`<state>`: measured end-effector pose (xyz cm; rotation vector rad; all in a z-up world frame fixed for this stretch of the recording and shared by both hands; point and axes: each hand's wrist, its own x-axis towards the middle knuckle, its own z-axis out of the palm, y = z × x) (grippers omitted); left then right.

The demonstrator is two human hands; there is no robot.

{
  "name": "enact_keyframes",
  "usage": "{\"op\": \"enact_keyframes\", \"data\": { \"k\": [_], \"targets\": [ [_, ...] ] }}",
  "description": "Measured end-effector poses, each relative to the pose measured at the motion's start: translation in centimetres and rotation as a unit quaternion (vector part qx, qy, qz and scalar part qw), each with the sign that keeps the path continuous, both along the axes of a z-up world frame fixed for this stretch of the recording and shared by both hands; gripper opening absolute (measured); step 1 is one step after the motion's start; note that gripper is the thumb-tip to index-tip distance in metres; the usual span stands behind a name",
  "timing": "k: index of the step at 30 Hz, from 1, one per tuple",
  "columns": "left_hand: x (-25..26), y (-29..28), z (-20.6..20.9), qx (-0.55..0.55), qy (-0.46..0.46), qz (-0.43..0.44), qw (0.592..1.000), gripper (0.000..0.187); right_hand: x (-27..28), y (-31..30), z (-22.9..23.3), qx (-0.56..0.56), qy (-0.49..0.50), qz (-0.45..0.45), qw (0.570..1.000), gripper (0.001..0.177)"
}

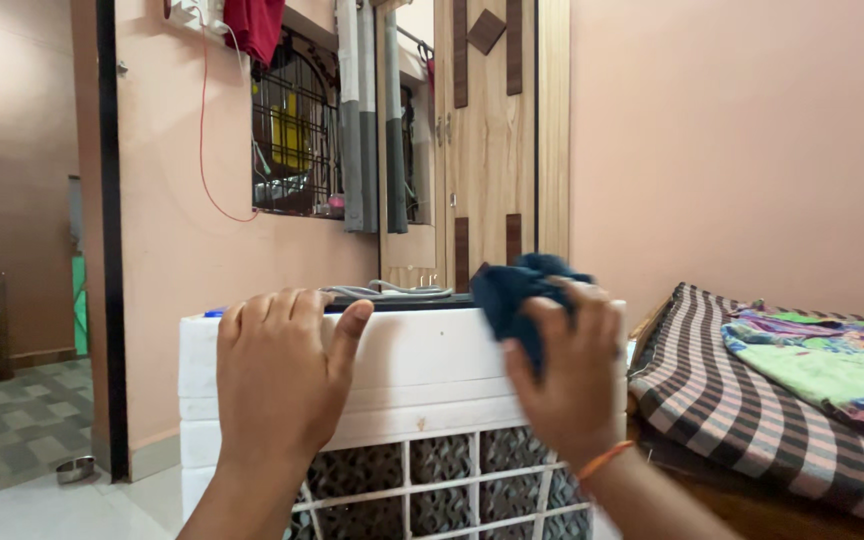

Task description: The person wipes the exterior surfaces of a white portable air cooler using a blue cloth. They clean the lower front panel, side edges, and top surface in a continuous wiping motion.

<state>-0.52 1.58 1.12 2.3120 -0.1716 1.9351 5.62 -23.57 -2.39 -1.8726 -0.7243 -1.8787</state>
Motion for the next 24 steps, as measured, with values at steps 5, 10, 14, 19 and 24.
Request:
{"op": "enact_keyframes", "data": {
  "k": [5, 10, 14, 19, 24],
  "targets": [
    [-0.3, 0.3, 0.3, -0.013, 0.020, -0.010, 1.000, 0.059, -2.3, 9.9, -0.5, -0.032, -0.059, 0.027, 0.997, 0.041],
    [-0.8, 0.7, 0.4, -0.009, 0.026, -0.040, 0.999, 0.059, -3.4, 10.4, 0.3, -0.123, -0.088, 0.070, 0.986, 0.042],
    [-0.9, 0.8, 0.5, 0.008, 0.038, -0.021, 0.999, 0.062, -1.0, 4.3, 0.0, -0.213, -0.096, 0.031, 0.972, 0.031],
    [-0.5, 0.2, 0.3, 0.002, 0.034, -0.002, 0.999, 0.066, 0.1, -3.0, -0.2, -0.145, -0.050, 0.017, 0.988, 0.030],
    [-0.1, -0.3, -0.1, -0.010, 0.030, 0.039, 0.999, 0.066, 0.0, -2.5, -0.4, -0.026, -0.030, 0.040, 0.998, 0.023]
  ]
}}
